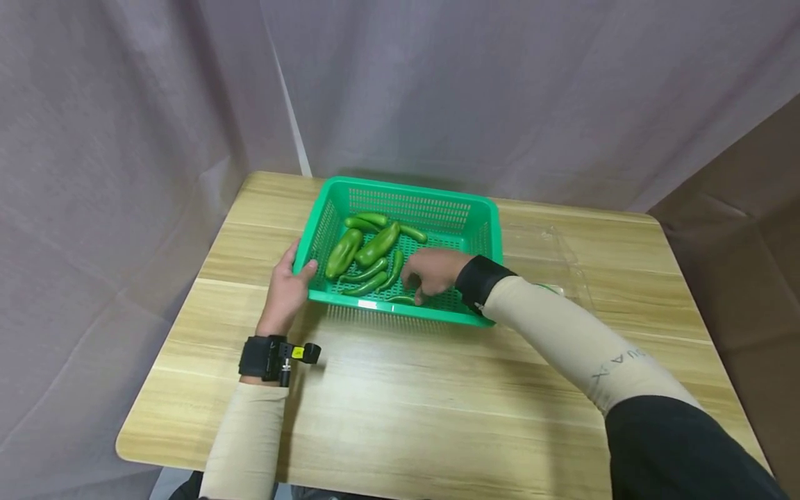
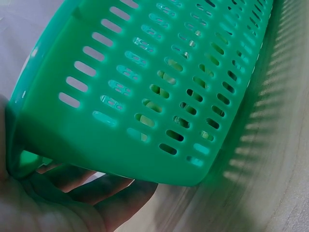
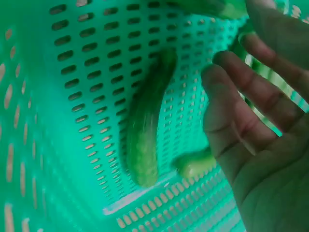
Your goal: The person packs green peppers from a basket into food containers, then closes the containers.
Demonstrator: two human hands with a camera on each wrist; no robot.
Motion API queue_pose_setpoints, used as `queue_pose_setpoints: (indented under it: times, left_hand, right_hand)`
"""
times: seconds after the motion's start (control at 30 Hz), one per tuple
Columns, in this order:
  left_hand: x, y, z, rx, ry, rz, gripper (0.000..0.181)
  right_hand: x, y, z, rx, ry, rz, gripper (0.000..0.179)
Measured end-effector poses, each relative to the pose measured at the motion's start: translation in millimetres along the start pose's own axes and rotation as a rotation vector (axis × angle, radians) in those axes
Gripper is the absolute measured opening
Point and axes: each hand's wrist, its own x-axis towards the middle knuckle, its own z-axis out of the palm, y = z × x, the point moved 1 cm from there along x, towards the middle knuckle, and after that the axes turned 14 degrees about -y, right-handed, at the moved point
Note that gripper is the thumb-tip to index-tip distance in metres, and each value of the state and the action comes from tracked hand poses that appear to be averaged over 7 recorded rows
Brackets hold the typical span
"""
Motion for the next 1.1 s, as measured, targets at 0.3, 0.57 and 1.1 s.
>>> queue_pose_setpoints:
  times: [0.3, 0.57, 1.1]
  left_hand:
    - [2.7, -2.0, -1.6, -0.016, -0.003, 0.020, 0.065]
    - [4.5, -5.5, -4.8, -0.014, 0.001, 0.011, 0.064]
    - [2.8, -6.7, -0.9, 0.004, 0.007, 0.015, 0.064]
  right_hand:
    - [13.5, -9.2, 7.4, -0.118, -0.043, 0.019, 0.011]
    - [16.4, -8.0, 6.0, -0.062, -0.063, 0.022, 0.032]
    - [-6.0, -6.1, -13.7, -0.042, 0.006, -0.052, 0.021]
